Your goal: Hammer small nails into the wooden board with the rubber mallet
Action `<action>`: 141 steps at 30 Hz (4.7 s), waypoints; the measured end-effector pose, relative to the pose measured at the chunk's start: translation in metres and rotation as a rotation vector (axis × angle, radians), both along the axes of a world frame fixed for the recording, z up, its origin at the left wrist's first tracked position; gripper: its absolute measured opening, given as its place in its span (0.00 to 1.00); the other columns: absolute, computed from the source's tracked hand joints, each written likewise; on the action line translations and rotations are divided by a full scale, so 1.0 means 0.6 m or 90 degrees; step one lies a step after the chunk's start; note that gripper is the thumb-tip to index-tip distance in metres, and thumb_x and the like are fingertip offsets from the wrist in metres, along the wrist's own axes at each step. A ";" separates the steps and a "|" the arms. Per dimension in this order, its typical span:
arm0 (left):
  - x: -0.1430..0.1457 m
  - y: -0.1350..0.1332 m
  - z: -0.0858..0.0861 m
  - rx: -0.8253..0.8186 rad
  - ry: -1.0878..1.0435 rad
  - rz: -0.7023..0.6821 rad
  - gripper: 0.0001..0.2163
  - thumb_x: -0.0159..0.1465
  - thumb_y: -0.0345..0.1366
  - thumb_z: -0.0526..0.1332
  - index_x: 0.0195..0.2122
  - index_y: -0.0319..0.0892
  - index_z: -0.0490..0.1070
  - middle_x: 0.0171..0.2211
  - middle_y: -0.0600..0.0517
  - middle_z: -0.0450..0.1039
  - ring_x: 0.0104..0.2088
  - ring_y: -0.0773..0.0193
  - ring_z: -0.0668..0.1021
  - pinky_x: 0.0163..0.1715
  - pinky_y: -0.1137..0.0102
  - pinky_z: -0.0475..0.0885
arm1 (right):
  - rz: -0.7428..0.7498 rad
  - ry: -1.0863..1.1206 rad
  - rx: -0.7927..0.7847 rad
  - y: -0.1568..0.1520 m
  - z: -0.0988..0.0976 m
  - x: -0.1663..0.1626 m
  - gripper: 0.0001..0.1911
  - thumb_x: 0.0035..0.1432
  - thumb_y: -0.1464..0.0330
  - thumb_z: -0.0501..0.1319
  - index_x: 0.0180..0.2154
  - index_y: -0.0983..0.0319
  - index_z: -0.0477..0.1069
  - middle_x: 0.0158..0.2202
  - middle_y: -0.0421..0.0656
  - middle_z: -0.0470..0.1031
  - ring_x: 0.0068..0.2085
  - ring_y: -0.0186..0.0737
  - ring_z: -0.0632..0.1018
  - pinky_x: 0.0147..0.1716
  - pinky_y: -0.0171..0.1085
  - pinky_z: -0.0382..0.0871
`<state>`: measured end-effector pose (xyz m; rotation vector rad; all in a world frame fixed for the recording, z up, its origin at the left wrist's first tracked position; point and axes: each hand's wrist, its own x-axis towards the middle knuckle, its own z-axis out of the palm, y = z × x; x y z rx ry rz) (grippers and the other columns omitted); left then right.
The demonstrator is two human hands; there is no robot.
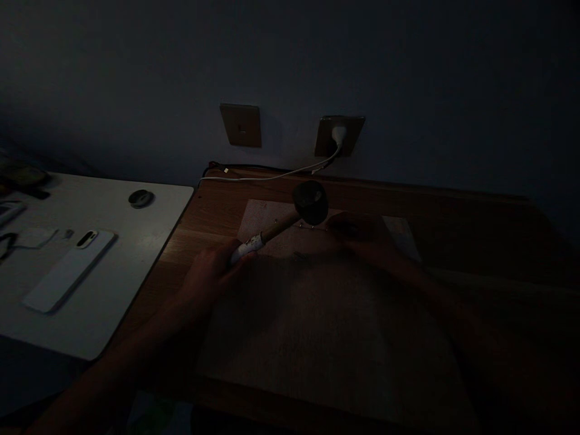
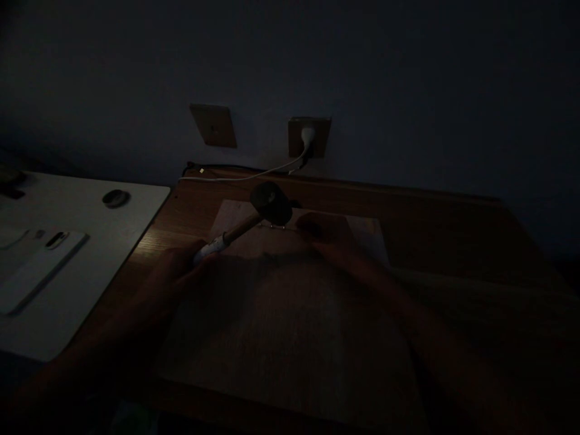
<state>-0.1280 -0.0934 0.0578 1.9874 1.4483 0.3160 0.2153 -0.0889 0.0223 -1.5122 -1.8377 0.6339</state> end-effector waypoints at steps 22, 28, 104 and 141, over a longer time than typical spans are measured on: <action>0.048 0.025 0.010 0.066 0.219 -0.123 0.19 0.71 0.52 0.52 0.43 0.44 0.74 0.32 0.46 0.79 0.30 0.54 0.80 0.27 0.68 0.59 | -0.089 -0.003 0.059 -0.023 -0.004 0.020 0.27 0.53 0.67 0.73 0.55 0.54 0.74 0.49 0.46 0.83 0.48 0.54 0.84 0.45 0.49 0.80; 0.034 0.018 0.003 0.044 0.141 -0.091 0.21 0.70 0.55 0.51 0.39 0.44 0.73 0.26 0.50 0.76 0.26 0.58 0.77 0.25 0.69 0.58 | -0.017 -0.087 0.205 -0.075 -0.004 0.002 0.07 0.66 0.69 0.64 0.46 0.58 0.75 0.40 0.45 0.80 0.40 0.46 0.82 0.41 0.45 0.80; 0.062 0.029 0.026 0.127 0.071 -0.064 0.20 0.70 0.55 0.53 0.34 0.44 0.71 0.19 0.55 0.68 0.20 0.62 0.73 0.23 0.70 0.56 | 0.147 -0.255 0.178 -0.085 0.015 -0.059 0.13 0.71 0.71 0.58 0.54 0.58 0.77 0.52 0.49 0.79 0.53 0.48 0.79 0.55 0.49 0.77; 0.062 0.017 0.024 0.089 0.040 -0.084 0.22 0.69 0.57 0.53 0.34 0.43 0.71 0.19 0.56 0.67 0.20 0.64 0.71 0.22 0.71 0.56 | 0.166 -0.411 0.134 -0.072 0.023 0.082 0.14 0.62 0.80 0.60 0.43 0.60 0.81 0.48 0.51 0.81 0.52 0.52 0.79 0.47 0.46 0.76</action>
